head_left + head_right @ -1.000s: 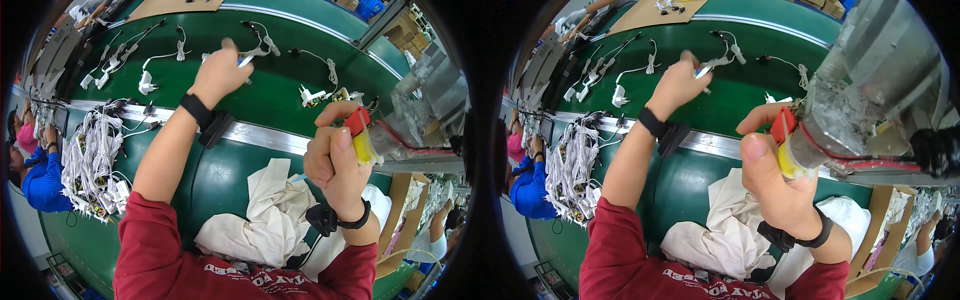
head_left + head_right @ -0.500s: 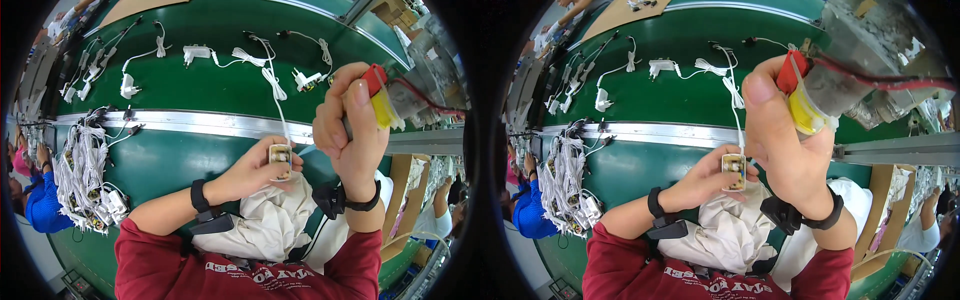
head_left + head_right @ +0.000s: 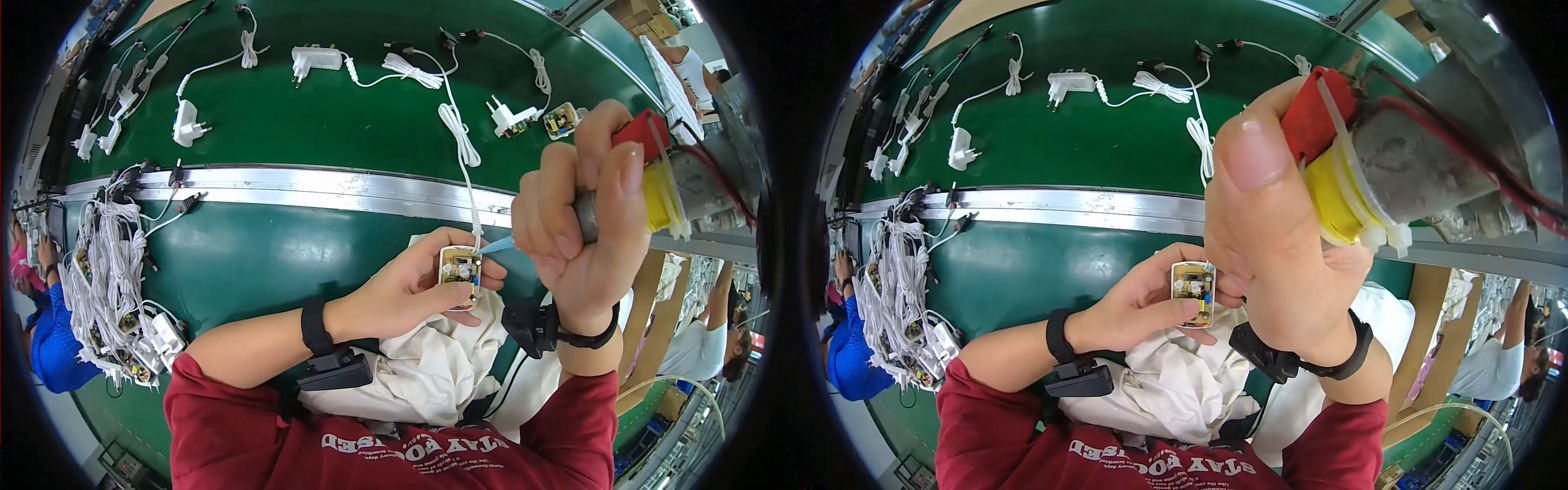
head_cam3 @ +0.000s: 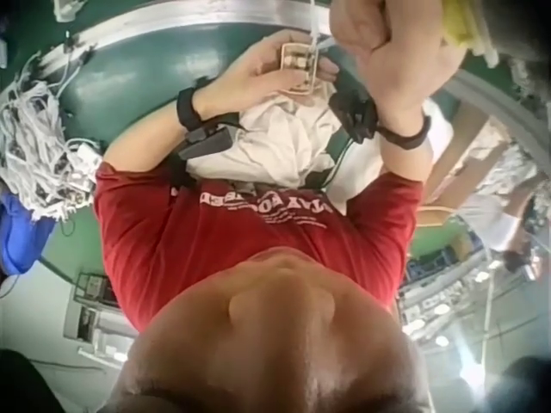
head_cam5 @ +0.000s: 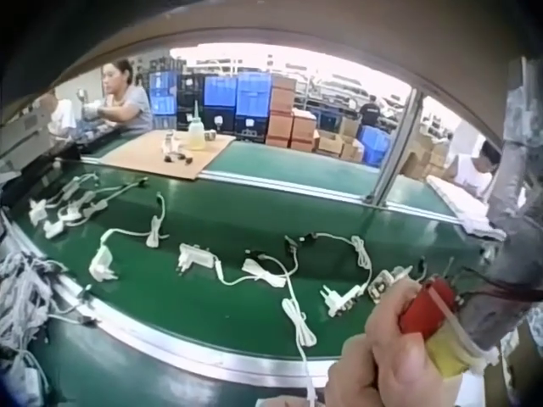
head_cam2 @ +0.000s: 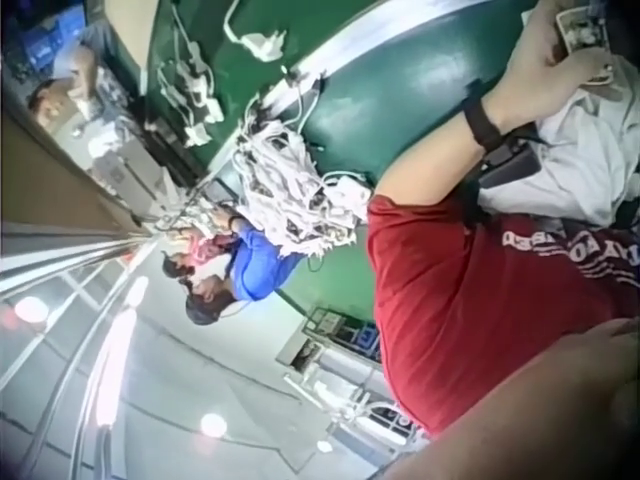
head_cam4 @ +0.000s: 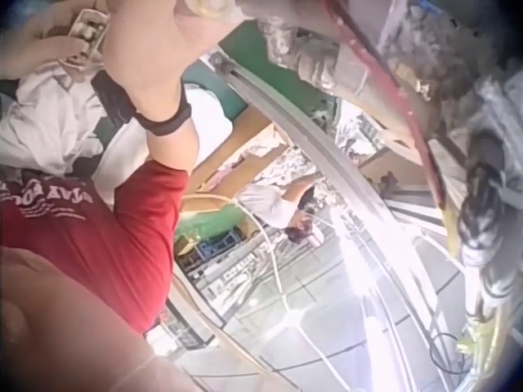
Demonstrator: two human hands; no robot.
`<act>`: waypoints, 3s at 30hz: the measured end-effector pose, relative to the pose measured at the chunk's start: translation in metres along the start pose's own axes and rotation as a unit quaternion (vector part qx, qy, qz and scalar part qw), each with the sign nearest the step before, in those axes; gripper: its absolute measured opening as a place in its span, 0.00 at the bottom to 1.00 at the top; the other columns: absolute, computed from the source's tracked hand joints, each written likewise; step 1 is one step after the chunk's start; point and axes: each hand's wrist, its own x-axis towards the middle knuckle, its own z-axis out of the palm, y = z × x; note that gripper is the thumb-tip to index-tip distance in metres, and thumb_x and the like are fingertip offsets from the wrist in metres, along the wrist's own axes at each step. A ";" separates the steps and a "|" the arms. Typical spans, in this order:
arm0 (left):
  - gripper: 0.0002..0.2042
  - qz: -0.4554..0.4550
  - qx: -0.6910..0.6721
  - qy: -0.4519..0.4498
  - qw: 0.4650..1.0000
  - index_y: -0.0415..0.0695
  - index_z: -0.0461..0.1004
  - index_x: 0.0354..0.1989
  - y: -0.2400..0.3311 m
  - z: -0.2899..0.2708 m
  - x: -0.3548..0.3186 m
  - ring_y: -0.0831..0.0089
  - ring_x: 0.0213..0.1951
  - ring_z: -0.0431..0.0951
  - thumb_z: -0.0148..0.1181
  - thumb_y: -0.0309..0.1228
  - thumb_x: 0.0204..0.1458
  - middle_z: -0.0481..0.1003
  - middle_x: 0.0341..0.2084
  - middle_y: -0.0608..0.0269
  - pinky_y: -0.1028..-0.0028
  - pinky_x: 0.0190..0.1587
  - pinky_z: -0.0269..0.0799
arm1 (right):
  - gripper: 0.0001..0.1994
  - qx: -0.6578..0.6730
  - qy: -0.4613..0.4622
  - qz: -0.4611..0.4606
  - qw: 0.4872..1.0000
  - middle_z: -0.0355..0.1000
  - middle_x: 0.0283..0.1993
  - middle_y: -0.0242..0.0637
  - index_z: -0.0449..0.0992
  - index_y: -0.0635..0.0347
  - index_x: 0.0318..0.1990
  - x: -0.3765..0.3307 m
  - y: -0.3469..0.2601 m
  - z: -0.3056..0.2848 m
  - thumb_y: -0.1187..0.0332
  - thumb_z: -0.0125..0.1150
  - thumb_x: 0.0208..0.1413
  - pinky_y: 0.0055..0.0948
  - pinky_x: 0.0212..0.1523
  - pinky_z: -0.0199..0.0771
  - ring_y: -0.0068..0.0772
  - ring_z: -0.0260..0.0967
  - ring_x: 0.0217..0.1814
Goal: The person picks up a circuit board with an attached power cord, applies glue to it using a dispenser, and places the assembly onto the green table, repeating this process for several units.
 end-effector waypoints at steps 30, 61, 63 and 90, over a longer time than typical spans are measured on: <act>0.17 0.029 -0.114 0.031 0.993 0.44 0.55 0.57 0.017 -0.033 -0.017 0.64 0.56 0.66 0.43 0.25 0.59 0.64 0.52 0.55 0.62 0.52 0.71 | 0.20 -0.074 -0.057 0.030 0.995 0.50 0.11 0.23 0.55 0.58 0.42 -0.009 0.010 0.024 0.48 0.31 0.63 0.17 0.11 0.45 0.15 0.44 0.08; 0.16 0.213 0.202 -0.032 0.955 0.41 0.60 0.53 0.093 -0.042 0.032 0.73 0.49 0.69 0.49 0.28 0.56 0.66 0.48 0.59 0.69 0.51 0.70 | 0.23 -0.017 -0.082 0.020 0.996 0.51 0.11 0.25 0.55 0.62 0.46 -0.010 -0.020 0.083 0.48 0.36 0.63 0.18 0.10 0.44 0.15 0.43 0.08; 0.16 0.302 0.243 -0.039 0.921 0.41 0.64 0.49 0.120 -0.029 0.065 0.67 0.46 0.71 0.54 0.30 0.52 0.70 0.43 0.58 0.70 0.44 0.71 | 0.22 0.027 -0.086 0.027 0.996 0.51 0.11 0.25 0.55 0.62 0.46 -0.011 -0.023 0.085 0.49 0.36 0.63 0.19 0.10 0.43 0.15 0.43 0.08; 0.17 0.136 0.262 0.303 0.906 0.38 0.65 0.43 0.164 -0.042 -0.009 0.75 0.27 0.74 0.53 0.39 0.54 0.71 0.29 0.61 0.74 0.28 0.73 | 0.17 0.005 -0.025 0.003 1.000 0.51 0.11 0.25 0.58 0.65 0.43 -0.011 -0.041 0.084 0.57 0.44 0.62 0.17 0.10 0.45 0.14 0.44 0.09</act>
